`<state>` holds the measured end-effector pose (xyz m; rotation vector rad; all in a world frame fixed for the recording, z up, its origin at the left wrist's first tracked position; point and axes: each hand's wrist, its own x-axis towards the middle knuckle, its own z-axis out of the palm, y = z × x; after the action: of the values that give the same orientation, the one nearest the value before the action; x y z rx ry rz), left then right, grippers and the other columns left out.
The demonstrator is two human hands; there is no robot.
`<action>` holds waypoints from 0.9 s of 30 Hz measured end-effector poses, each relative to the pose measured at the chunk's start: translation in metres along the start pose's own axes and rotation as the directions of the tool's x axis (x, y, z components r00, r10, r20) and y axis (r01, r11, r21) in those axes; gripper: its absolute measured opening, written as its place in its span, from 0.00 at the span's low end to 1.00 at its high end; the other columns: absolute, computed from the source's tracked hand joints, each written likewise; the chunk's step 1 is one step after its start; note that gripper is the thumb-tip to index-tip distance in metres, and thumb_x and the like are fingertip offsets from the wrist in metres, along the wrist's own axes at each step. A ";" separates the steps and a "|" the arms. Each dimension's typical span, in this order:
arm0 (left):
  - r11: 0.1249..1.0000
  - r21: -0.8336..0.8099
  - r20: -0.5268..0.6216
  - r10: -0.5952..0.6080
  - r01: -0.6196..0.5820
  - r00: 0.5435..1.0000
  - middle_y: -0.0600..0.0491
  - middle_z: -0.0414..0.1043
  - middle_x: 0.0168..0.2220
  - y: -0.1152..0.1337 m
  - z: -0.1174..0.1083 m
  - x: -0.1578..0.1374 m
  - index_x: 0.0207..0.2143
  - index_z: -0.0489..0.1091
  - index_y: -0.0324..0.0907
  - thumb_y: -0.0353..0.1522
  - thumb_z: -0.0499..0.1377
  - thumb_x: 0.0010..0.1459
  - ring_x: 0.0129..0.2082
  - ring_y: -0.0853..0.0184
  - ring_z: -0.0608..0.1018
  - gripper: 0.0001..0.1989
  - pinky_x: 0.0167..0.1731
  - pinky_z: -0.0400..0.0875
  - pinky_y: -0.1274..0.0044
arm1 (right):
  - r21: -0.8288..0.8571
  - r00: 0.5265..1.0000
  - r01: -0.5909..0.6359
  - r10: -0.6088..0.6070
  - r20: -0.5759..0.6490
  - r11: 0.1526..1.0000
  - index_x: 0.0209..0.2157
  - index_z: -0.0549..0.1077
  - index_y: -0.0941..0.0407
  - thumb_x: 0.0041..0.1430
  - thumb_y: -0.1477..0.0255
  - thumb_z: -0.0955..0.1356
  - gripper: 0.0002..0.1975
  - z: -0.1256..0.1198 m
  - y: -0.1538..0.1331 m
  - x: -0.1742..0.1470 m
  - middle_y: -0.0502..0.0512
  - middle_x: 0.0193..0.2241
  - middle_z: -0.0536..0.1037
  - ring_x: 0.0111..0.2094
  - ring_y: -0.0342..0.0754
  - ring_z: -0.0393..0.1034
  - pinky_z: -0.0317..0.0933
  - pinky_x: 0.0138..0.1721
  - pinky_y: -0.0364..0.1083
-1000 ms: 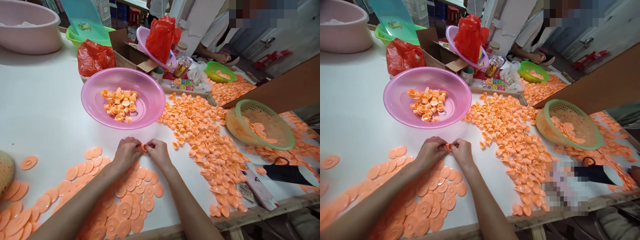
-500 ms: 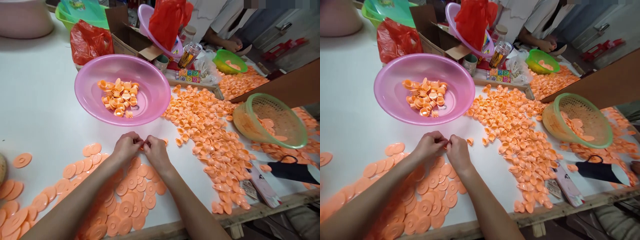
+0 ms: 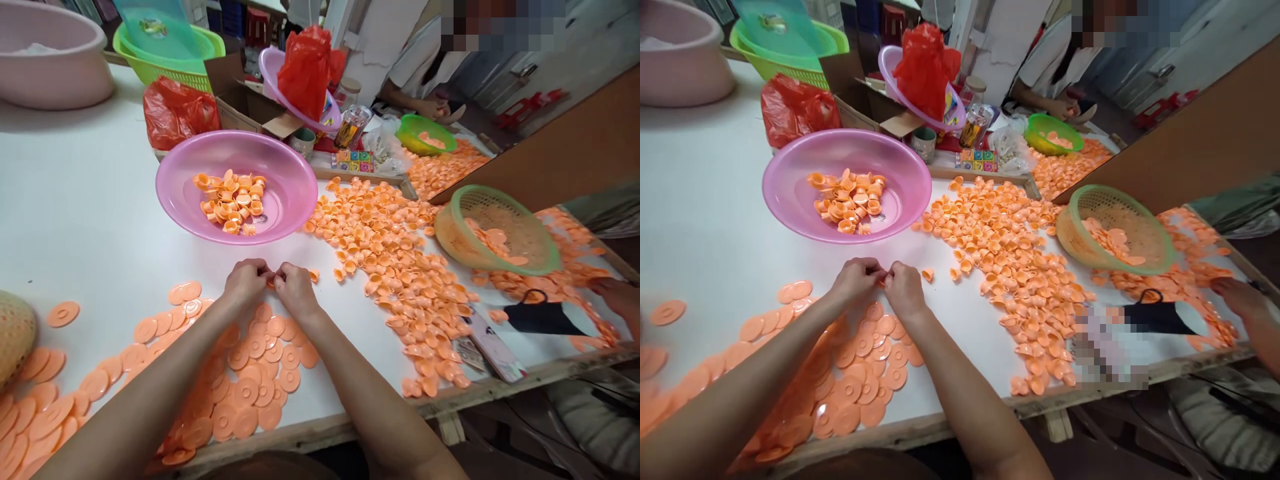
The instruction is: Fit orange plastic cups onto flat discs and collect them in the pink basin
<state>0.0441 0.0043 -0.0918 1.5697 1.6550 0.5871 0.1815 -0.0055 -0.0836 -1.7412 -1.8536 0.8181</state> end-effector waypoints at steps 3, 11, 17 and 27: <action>0.998 -0.056 -0.057 0.026 -0.029 0.998 0.54 0.77 0.24 0.004 -0.006 -0.023 0.25 0.76 0.42 0.34 0.58 0.52 0.28 0.67 0.76 0.09 0.29 0.66 0.77 | 0.055 0.996 0.077 -0.079 0.041 0.995 0.28 0.78 0.56 0.56 0.80 0.67 0.09 -0.020 0.002 -0.017 0.52 0.27 0.80 0.29 0.45 0.72 0.62 0.33 0.42; 0.984 -0.141 -0.722 -0.028 -0.107 0.691 0.58 0.73 0.23 0.016 -0.114 -0.064 0.32 0.79 0.41 0.38 0.65 0.49 0.21 0.75 0.70 0.10 0.21 0.62 0.82 | 0.120 0.980 0.058 -0.080 0.184 0.991 0.42 0.80 0.51 0.53 0.82 0.70 0.16 -0.028 0.031 -0.094 0.50 0.33 0.71 0.33 0.44 0.70 0.65 0.38 0.44; 0.982 -0.185 -0.814 -0.128 -0.044 0.567 0.58 0.68 0.19 0.007 -0.175 -0.002 0.32 0.79 0.35 0.35 0.67 0.44 0.19 0.75 0.69 0.14 0.15 0.60 0.84 | 0.153 0.974 0.170 -0.190 0.126 0.973 0.48 0.76 0.51 0.58 0.80 0.68 0.18 -0.008 0.011 -0.072 0.52 0.38 0.71 0.35 0.44 0.69 0.65 0.41 0.45; 0.993 0.000 -0.768 -0.076 0.118 0.636 0.62 0.59 0.14 -0.004 -0.157 0.025 0.33 0.81 0.39 0.44 0.64 0.49 0.14 0.77 0.58 0.17 0.14 0.54 0.80 | 0.084 0.981 0.013 -0.029 0.192 0.996 0.44 0.76 0.54 0.54 0.85 0.68 0.17 -0.040 0.043 -0.116 0.53 0.36 0.70 0.38 0.47 0.69 0.65 0.41 0.46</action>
<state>-0.0800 0.0550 -0.0063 1.3071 2.3725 1.3001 0.2500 -0.1161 -0.0780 -1.6385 -1.9287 1.0731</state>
